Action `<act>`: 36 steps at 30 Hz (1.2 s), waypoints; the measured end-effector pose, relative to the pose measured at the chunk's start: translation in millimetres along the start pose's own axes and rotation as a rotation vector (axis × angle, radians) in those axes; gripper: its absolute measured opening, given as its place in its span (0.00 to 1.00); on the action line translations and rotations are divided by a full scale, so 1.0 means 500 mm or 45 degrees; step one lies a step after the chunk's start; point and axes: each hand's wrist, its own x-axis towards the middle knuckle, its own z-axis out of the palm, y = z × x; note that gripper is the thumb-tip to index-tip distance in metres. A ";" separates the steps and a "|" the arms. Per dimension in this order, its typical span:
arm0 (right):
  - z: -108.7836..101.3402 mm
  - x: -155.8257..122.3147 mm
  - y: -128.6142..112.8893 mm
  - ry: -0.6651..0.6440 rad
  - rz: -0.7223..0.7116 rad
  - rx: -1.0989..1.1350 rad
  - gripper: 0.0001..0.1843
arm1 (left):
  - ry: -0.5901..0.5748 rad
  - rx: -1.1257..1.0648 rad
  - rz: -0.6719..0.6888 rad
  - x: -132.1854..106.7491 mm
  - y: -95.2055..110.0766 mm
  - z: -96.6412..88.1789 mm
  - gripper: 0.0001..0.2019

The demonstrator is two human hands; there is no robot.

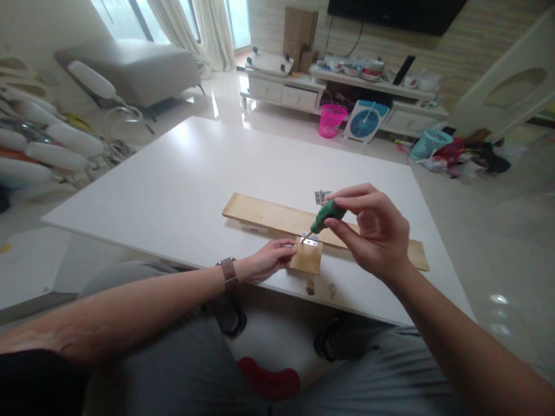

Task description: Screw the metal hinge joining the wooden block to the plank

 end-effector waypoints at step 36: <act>-0.014 0.003 -0.029 -0.071 -0.153 -0.076 0.08 | 0.101 0.017 0.014 -0.004 -0.001 0.007 0.17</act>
